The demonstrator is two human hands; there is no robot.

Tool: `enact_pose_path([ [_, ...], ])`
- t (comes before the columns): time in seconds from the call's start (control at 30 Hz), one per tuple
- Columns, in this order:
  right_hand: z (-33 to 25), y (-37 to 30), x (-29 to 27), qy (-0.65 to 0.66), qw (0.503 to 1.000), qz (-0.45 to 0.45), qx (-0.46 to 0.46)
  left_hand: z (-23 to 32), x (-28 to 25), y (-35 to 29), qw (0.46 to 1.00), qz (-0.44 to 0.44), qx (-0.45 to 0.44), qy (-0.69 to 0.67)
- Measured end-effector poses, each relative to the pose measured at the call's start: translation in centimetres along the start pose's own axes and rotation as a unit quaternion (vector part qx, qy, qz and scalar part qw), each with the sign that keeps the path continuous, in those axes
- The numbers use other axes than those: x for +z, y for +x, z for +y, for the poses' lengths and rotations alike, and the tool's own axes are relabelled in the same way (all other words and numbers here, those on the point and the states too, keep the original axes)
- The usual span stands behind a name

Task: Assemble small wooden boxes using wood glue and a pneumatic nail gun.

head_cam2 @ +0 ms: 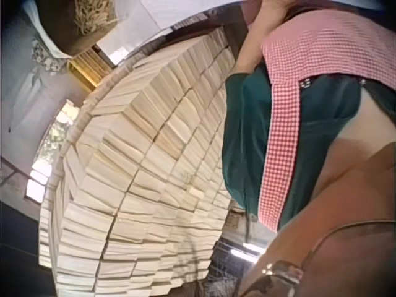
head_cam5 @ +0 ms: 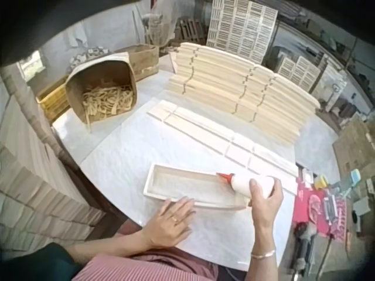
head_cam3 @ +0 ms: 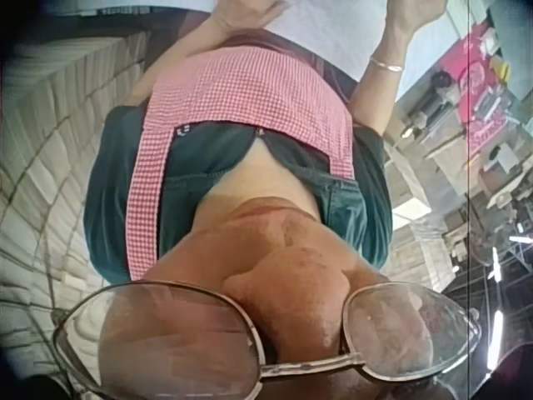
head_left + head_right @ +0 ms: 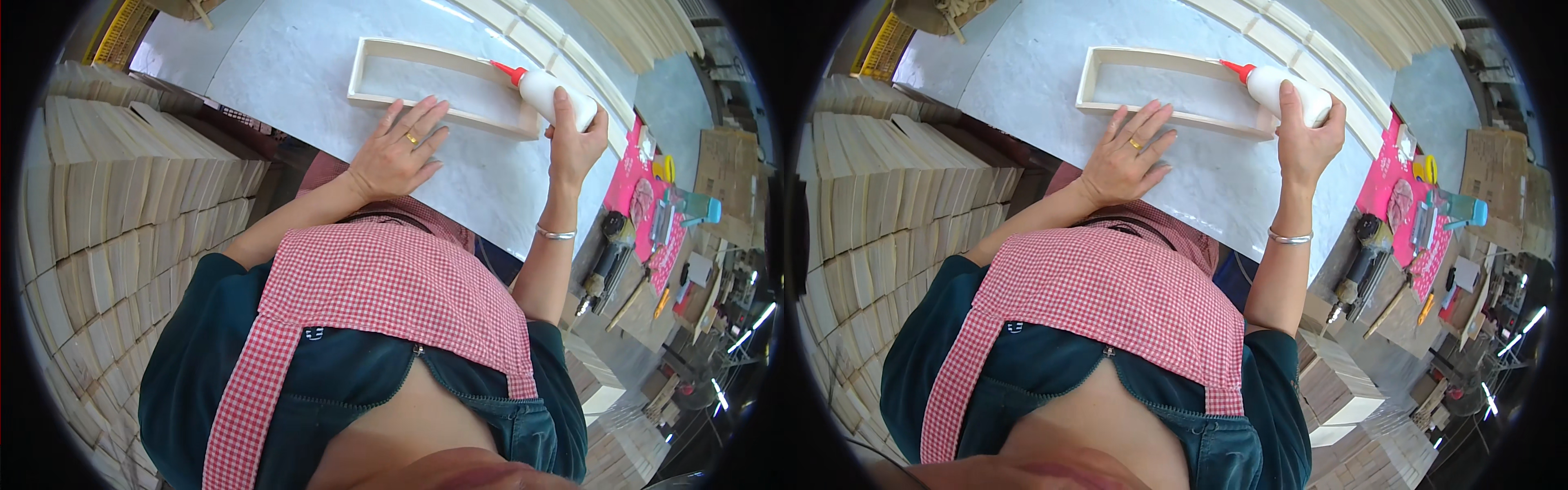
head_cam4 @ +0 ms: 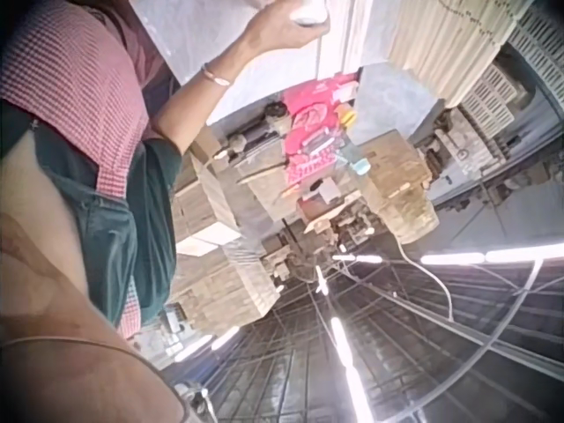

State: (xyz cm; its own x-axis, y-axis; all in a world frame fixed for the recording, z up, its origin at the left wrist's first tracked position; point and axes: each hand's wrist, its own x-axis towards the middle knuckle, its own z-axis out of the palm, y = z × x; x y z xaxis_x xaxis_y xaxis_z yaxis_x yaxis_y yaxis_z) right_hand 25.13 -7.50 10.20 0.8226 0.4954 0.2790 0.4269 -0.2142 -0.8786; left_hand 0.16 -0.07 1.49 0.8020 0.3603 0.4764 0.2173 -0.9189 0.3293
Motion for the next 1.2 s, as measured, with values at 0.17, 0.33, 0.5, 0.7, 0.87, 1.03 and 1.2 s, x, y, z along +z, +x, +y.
enact_pose_path([
  [0.17,1.1,0.9,-2.4,-0.01,0.999,0.024,0.022,-0.1,0.3,-0.1,1.0,0.003,0.004,0.009],
  [0.33,1.8,1.5,-4.4,-0.041,0.998,0.04,0.008,0.1,0.2,0.0,1.0,0.0,0.002,0.016],
  [0.5,2.2,1.6,-5.5,-0.063,0.996,0.056,0.009,0.1,0.2,0.0,1.0,-0.001,0.005,0.023],
  [0.7,2.4,1.4,-6.5,-0.051,0.997,0.062,0.025,-0.1,0.1,-0.1,1.0,-0.006,0.0,0.026],
  [0.87,1.7,0.0,-9.3,-0.088,0.993,0.04,0.069,-0.6,0.8,-0.2,1.0,0.018,0.021,0.001],
  [1.03,-0.7,-2.2,-11.2,-0.13,0.98,-0.006,0.148,-0.2,1.0,-0.3,0.999,0.035,0.014,0.0],
  [1.2,-0.9,-4.6,-8.4,0.109,0.993,-0.016,0.048,-0.5,0.6,-0.6,0.995,0.082,0.049,0.024],
])
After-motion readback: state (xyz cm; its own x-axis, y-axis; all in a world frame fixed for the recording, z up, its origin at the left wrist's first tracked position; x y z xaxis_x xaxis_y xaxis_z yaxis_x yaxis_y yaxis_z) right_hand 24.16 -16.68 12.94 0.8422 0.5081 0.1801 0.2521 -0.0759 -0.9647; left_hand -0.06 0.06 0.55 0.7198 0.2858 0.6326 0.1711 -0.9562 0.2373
